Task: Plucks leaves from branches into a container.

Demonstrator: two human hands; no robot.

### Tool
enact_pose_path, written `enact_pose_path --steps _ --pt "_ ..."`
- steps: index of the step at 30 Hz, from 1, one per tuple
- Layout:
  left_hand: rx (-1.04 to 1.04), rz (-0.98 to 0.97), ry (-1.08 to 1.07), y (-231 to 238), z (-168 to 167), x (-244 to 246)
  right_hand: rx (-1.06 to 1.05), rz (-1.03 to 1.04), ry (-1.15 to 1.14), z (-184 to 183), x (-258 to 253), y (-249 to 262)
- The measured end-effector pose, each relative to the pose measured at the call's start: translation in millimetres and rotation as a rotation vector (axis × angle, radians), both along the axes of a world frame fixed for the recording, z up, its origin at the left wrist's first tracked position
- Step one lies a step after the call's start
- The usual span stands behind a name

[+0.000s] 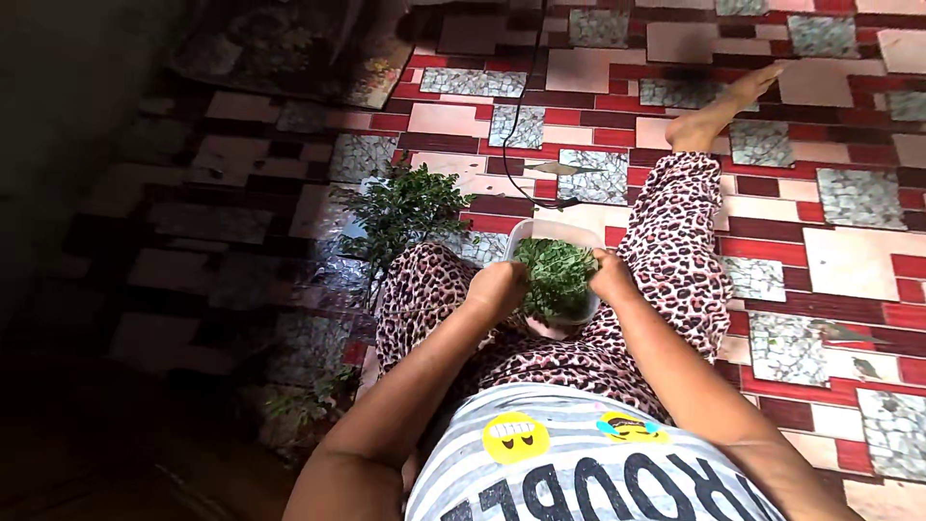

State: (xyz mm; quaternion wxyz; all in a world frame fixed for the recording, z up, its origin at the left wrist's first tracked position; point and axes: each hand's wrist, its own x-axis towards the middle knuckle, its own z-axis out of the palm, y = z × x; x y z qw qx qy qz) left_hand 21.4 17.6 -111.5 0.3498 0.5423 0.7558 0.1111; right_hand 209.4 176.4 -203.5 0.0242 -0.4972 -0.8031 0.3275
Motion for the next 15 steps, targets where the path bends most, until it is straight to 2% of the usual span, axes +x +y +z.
enact_pose_path --steps 3,6,9,13,15 --pt "0.039 0.019 -0.046 1 -11 -11 0.003 0.009 -0.009 -1 -3 3" --pt "-0.003 0.021 0.082 1 -8 -5 0.006 -0.002 -0.026 -2 -1 1" --pt "0.066 0.074 0.117 -3 -3 -3 0.023 -0.014 -0.005 0 -1 1" --pt "0.186 0.214 -0.193 -13 -7 -21 0.309 -0.002 0.244 6 3 -10" --pt "0.205 0.247 -0.339 -16 -3 -28 0.362 0.034 0.426 14 0 -16"
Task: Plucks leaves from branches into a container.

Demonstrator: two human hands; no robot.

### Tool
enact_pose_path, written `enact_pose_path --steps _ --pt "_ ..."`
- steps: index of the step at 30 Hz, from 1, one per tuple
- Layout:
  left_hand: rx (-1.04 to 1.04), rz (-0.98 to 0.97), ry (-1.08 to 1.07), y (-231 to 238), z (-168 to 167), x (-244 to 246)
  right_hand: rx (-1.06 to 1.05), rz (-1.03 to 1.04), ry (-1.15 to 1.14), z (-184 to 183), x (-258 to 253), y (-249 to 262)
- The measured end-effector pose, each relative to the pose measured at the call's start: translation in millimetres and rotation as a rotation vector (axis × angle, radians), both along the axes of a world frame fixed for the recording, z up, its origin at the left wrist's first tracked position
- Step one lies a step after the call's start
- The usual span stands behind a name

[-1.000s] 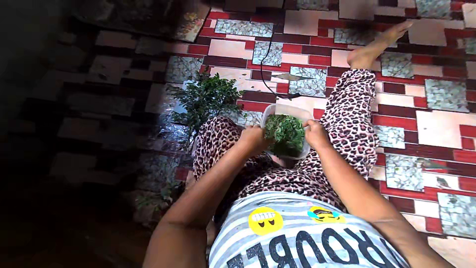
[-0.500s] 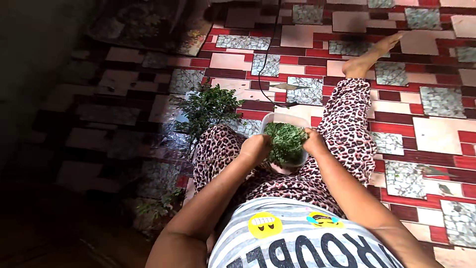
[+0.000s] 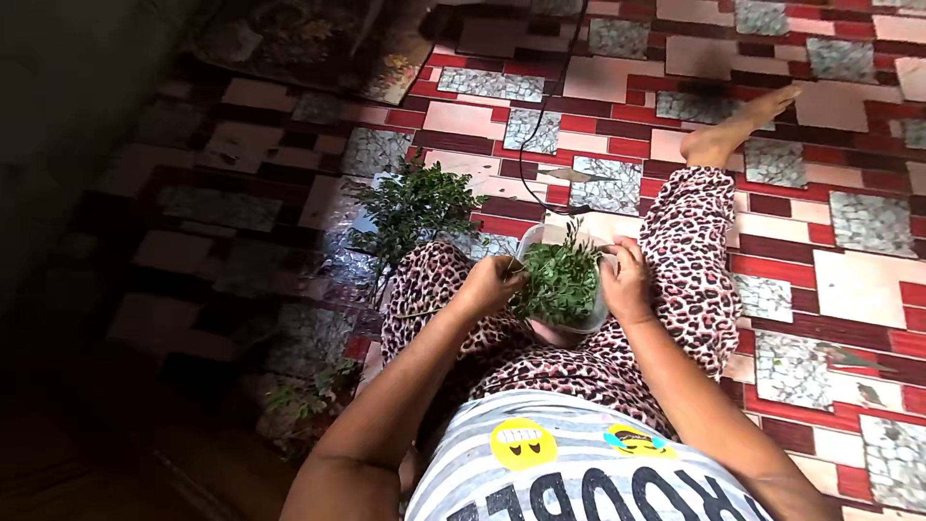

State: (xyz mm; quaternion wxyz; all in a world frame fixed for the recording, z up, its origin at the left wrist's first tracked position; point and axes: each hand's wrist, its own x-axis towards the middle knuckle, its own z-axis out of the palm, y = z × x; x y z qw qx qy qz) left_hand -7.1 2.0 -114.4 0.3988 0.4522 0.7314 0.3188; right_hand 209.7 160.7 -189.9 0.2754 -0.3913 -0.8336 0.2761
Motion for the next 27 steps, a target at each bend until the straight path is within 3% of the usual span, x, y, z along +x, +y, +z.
enact_pose_path --steps 4,7,11,14,17,20,23,27 --pt "0.028 -0.128 -0.112 7 13 -7 -0.329 0.073 0.194 25 -4 -23" --pt "-0.094 -0.238 -0.216 14 38 -8 -0.481 0.058 0.315 47 -9 -31" --pt "-0.227 -0.157 -0.626 16 62 4 -0.465 0.066 0.291 77 -8 -23" --pt "-0.039 0.033 -0.679 26 47 10 -0.421 0.043 0.410 74 -7 -5" --pt "0.093 0.204 -0.772 32 29 23 -0.646 -0.076 0.589 62 -8 4" --pt "0.171 0.303 -0.866 38 5 34 -0.871 -0.029 0.530 44 1 -4" --pt "0.223 0.318 -0.891 44 -14 43 -0.998 0.076 0.506 43 -4 -20" --pt "0.198 0.286 -0.896 45 -17 46 -0.986 -0.077 0.599 53 -28 -26"
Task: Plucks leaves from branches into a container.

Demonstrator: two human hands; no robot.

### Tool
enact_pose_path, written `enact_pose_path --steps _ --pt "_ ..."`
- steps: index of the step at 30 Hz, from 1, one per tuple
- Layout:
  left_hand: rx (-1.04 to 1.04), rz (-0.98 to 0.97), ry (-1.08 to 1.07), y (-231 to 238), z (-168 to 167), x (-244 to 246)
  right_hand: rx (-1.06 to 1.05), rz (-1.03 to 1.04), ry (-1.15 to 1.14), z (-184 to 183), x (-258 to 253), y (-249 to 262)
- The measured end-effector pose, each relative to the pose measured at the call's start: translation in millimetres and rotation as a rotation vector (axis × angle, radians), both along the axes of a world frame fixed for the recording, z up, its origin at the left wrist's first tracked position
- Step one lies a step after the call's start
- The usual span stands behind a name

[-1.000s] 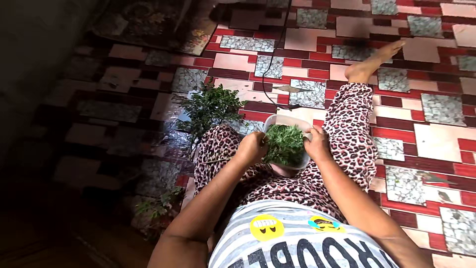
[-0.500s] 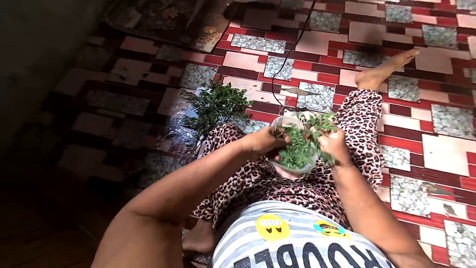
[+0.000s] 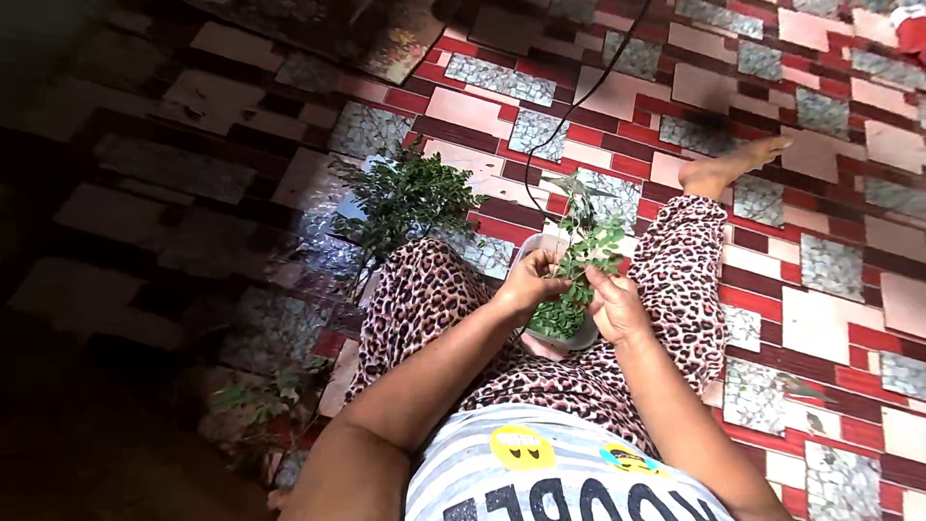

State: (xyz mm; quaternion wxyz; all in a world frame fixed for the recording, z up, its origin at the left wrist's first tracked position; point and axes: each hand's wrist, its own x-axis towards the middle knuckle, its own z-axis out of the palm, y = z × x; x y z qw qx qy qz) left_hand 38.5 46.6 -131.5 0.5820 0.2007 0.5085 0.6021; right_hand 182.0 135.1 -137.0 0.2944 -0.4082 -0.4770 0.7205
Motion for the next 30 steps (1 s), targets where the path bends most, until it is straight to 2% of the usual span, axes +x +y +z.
enact_pose_path --steps 6,12,18,20,22,25,27,30 --pt "0.035 0.009 -0.176 -7 -13 -16 0.182 -0.031 0.051 1 -11 -6" --pt "0.123 0.024 -0.173 -5 -24 -21 0.254 -0.111 0.095 0 -6 -13" --pt "0.059 0.060 -0.188 -6 -25 -19 0.452 0.187 0.247 0 8 -5" --pt "0.068 0.063 -0.134 -6 -26 -21 0.435 0.295 0.248 -2 13 1" --pt "0.085 0.081 -0.095 -7 -28 -21 0.392 0.292 0.235 -4 14 5" --pt "0.068 0.093 -0.079 -11 -30 -22 0.355 0.213 0.016 -1 4 5" --pt "0.054 0.096 -0.073 -14 -31 -19 0.279 0.246 -0.158 3 -3 5" --pt "0.010 0.134 -0.066 -19 -30 -14 0.185 0.299 -0.175 -3 -8 3"
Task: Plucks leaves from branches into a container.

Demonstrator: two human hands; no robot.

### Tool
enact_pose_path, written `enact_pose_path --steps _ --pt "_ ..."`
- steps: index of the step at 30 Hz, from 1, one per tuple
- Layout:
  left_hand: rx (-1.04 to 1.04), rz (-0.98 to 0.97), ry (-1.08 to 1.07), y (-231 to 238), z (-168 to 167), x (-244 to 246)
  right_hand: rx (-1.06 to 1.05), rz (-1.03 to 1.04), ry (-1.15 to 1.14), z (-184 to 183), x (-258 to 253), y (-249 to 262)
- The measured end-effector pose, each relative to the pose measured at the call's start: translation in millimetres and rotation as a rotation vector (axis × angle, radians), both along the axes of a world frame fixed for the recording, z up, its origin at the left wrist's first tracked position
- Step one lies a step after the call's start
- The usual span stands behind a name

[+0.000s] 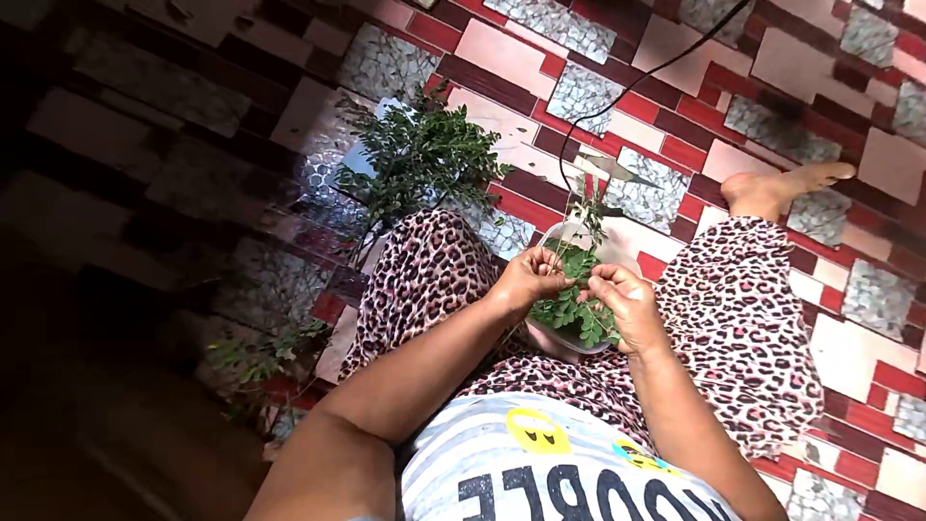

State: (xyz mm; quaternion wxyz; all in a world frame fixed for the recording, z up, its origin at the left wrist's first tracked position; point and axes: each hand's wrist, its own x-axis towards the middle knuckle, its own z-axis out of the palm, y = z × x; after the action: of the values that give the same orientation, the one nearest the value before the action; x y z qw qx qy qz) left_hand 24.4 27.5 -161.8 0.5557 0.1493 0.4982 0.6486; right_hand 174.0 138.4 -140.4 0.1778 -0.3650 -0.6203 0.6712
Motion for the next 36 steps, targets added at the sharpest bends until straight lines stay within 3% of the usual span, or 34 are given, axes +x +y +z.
enact_pose_path --steps 4,9,20,27,32,36 --pt "-0.057 -0.022 -0.048 5 -3 0 0.085 -0.042 0.095 -19 0 -1" --pt "-0.131 -0.095 -0.116 19 -13 -5 0.209 -0.063 0.041 -25 3 5" --pt "-0.155 -0.089 -0.162 24 -14 -3 0.045 -0.043 -0.002 -17 6 10" --pt "-0.162 -0.091 -0.132 26 -9 0 0.309 -0.056 0.046 -35 4 6" --pt "-0.190 -0.095 -0.111 25 -7 -1 0.283 -0.064 -0.060 -28 10 19" --pt "-0.144 -0.081 -0.040 26 -12 -1 0.600 -0.044 -0.024 -23 16 20"
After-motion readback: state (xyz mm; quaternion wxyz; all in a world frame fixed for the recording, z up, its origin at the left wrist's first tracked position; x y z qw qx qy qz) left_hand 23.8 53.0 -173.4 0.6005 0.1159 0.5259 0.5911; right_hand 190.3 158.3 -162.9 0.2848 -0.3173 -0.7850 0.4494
